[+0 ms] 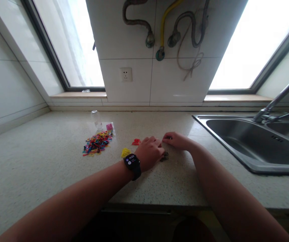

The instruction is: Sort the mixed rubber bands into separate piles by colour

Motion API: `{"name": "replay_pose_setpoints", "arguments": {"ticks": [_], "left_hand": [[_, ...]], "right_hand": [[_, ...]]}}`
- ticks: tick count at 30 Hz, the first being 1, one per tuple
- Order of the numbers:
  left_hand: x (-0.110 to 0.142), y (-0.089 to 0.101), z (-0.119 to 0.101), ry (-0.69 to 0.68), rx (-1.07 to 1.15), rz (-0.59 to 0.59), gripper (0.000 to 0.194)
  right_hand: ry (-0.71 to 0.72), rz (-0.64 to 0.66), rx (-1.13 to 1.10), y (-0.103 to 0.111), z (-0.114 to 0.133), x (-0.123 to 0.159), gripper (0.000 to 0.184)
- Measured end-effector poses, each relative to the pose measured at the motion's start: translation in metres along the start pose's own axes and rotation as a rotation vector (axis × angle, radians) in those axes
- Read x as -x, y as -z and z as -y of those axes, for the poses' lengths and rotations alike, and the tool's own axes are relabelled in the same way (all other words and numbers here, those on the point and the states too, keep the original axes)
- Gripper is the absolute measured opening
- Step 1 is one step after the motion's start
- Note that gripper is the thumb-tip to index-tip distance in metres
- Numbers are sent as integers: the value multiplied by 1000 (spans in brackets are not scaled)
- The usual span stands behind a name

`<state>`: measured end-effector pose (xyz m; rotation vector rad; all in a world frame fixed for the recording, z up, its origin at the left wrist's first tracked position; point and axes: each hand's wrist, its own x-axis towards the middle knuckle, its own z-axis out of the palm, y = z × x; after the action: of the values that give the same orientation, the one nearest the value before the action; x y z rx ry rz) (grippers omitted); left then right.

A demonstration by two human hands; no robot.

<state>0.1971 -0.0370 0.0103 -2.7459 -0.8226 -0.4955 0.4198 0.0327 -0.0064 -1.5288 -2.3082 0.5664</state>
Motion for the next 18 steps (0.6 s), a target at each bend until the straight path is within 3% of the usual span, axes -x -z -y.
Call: {"name": "replay_pose_setpoints", "arguments": {"ticks": [7,13,18], "left_hand": [[22,22,1,0,88,-13,16],[67,43,6,-145,163,56,19],[105,51,17,-131,238,127,21]], "right_hand": [[6,2,-7,0,0,1,24],[0,20,-20,1,-1,1,26],[-16,16,-30,0,-5,0,27]]}}
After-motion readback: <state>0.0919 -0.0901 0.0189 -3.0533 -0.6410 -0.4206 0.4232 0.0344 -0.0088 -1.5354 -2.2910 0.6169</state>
